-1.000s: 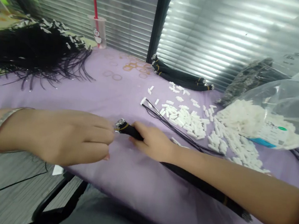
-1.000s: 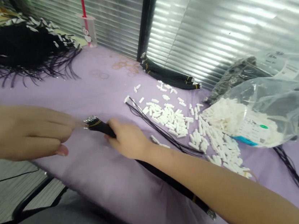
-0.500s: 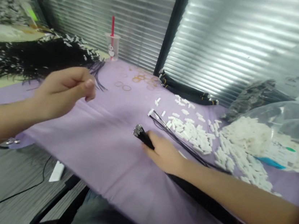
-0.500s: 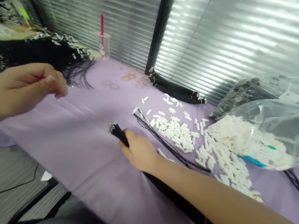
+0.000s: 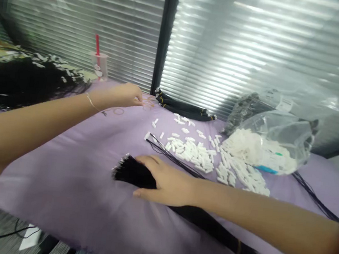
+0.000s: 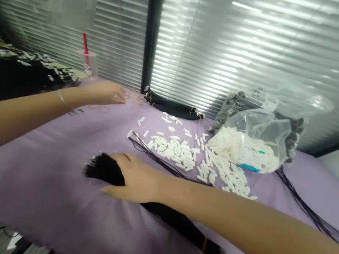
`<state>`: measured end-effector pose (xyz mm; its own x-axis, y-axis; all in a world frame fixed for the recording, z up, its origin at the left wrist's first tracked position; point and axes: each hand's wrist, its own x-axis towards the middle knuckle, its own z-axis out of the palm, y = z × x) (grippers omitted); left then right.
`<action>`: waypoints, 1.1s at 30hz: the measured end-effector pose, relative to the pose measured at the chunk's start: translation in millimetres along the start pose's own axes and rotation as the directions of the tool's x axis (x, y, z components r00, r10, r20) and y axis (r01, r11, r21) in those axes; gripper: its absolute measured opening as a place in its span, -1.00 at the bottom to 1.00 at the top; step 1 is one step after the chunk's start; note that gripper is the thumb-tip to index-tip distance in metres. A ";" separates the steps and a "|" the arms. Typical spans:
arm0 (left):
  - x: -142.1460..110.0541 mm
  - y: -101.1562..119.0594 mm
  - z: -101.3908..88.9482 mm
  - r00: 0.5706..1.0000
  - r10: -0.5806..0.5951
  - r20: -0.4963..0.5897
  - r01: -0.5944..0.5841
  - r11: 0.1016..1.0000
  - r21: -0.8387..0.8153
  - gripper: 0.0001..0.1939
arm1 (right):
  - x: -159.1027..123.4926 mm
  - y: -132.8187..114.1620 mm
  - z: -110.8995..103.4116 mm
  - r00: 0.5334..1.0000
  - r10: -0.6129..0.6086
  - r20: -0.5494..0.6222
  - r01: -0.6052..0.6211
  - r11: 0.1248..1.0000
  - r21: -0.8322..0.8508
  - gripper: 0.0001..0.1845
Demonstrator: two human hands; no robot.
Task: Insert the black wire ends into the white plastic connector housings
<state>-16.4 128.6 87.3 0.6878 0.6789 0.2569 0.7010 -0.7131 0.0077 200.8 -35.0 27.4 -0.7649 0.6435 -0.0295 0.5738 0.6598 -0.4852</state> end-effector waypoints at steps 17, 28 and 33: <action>-160.5 131.2 26.5 0.917 0.344 0.203 -0.356 0.934 0.028 0.02 | -177.7 15.4 25.0 0.915 0.369 -0.161 -0.403 0.833 -0.379 -0.32; -172.2 102.6 65.7 0.961 0.104 0.258 -0.079 0.991 -0.107 0.05 | -193.7 25.5 30.0 0.940 0.341 0.008 -0.341 0.940 -0.020 -0.26; -187.0 104.6 63.1 0.948 0.095 0.302 -0.062 0.991 -0.118 -0.06 | -196.8 31.7 33.3 0.958 0.281 0.062 -0.280 0.960 -0.030 -0.14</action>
<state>-59.8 -61.9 -20.8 0.7763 0.6286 -0.0478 0.6297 -0.7696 0.1058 359.8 -153.6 -11.3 -0.5895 0.7774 -0.2191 0.7733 0.4648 -0.4313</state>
